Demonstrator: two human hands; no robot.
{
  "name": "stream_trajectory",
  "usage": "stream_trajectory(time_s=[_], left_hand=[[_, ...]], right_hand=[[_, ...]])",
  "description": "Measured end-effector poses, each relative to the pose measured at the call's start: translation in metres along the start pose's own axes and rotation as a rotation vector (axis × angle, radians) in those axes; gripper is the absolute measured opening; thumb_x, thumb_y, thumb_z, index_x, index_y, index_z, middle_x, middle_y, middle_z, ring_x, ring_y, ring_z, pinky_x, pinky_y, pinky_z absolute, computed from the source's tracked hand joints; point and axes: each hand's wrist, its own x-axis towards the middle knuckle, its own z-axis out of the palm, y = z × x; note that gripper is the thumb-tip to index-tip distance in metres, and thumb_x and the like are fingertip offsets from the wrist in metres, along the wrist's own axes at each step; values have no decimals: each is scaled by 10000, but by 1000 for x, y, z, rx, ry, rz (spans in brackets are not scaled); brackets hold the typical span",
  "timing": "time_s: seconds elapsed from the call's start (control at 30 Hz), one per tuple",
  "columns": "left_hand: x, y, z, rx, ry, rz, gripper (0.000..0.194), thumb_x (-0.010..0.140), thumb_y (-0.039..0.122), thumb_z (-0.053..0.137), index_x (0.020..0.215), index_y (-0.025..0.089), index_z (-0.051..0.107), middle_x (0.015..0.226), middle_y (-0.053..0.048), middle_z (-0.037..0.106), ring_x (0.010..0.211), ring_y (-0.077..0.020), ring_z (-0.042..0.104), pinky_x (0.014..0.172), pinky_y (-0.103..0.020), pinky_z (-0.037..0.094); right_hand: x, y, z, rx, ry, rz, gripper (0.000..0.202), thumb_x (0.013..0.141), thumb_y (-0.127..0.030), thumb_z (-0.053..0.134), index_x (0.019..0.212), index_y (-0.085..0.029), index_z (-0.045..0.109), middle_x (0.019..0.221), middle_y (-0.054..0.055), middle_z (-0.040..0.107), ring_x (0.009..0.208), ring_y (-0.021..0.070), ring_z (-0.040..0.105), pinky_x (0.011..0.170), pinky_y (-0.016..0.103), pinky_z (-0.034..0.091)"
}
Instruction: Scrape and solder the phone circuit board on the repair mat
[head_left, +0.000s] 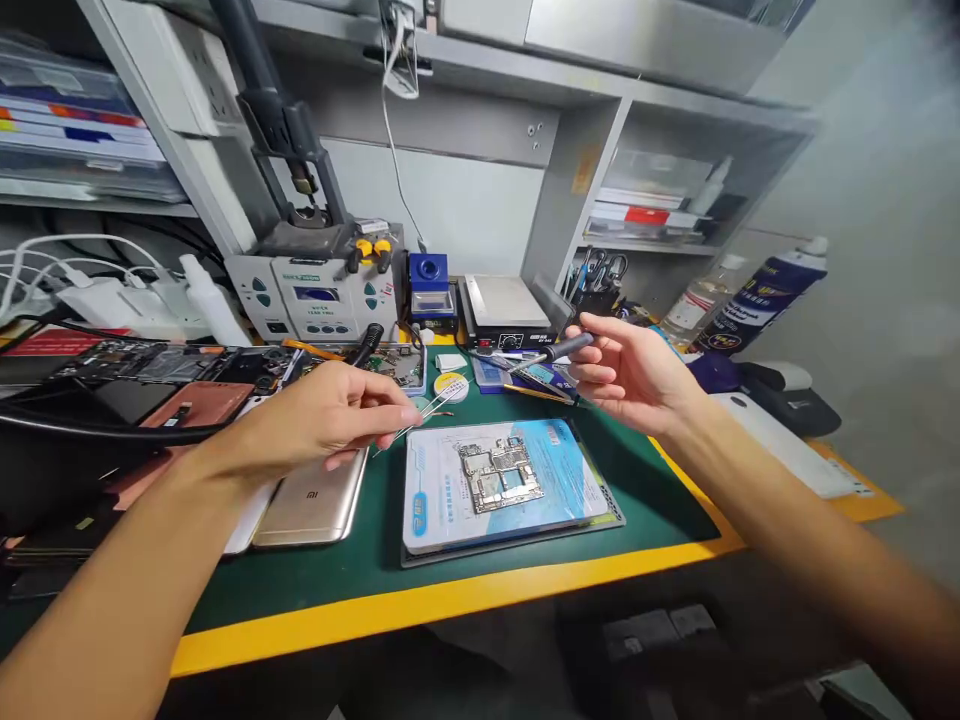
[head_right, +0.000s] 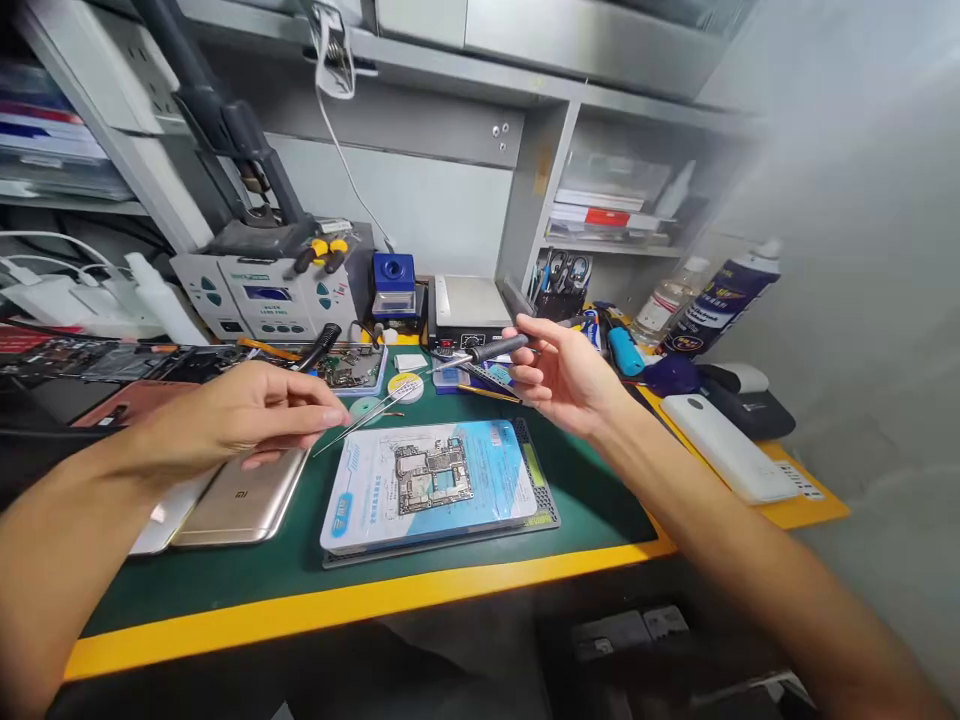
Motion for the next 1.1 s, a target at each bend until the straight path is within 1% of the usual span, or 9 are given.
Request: stream_trajectory(time_s=[0.1,0.2,0.37,0.53,0.63,0.77,0.83,1.0,1.1], left_hand=[[-2,15,11,11,-80,-31,570,1041,782,965,952,226,877,748,8,772,506,-104,533,463,-253,406],[-5,28,26,24,-87,-8,569,948,801,951,804,258,863,667,-10,747,568,-140,611,510,-245,447],[-15,31,43,46,-130,-47,460,1037,677,889,794,289,848,608,42,575,521,-125,464,430,-245,306],[-21,24,52,103,-150,-87,506,1127,671,728,796,295,796,666,31,599,591,-144,501,499,-252,373],[-21,24,55,140,-147,-104,495,1116,644,692,778,289,757,634,31,551,572,-149,454,493,-282,334],[-20,21,58,157,-125,-136,472,1074,634,656,755,296,742,635,22,509,580,-164,413,483,-305,280],[-21,18,59,153,-128,-160,473,1058,656,662,756,299,732,646,20,481,586,-169,398,475,-301,273],[-24,21,65,110,-132,-280,419,974,654,718,751,300,693,669,15,488,610,-173,395,473,-290,266],[-27,28,72,109,-32,-381,417,874,660,735,693,294,650,652,13,469,627,-169,377,487,-298,251]], right_hand=[[-8,8,2,-15,-60,65,335,1240,-240,865,926,-171,775,704,-70,580,500,67,494,392,137,384],[-12,13,1,-37,-114,106,244,1145,-202,949,933,-147,842,689,-52,590,502,63,503,392,115,415],[-17,22,-6,-80,-205,88,329,1004,-411,1137,1012,-154,932,691,-32,717,394,84,544,334,176,425],[-21,38,-6,-114,-211,70,529,817,-510,1284,859,-176,875,655,-32,741,386,92,596,354,179,441],[-22,42,-4,-113,-178,53,524,836,-405,1258,732,-181,795,637,-50,693,408,69,584,373,162,443],[-24,40,-3,-121,-177,60,256,875,-327,1158,938,-169,968,636,-23,747,397,97,620,383,183,448],[-25,40,-1,-143,-186,46,300,874,-378,1181,940,-165,981,637,-9,771,379,92,620,384,181,440],[-27,41,3,-198,-165,29,619,745,-509,1323,684,-158,817,568,-21,712,342,74,607,360,147,416],[-28,42,4,-198,-165,38,521,759,-502,1321,841,-142,952,558,-24,721,340,74,599,362,137,453]])
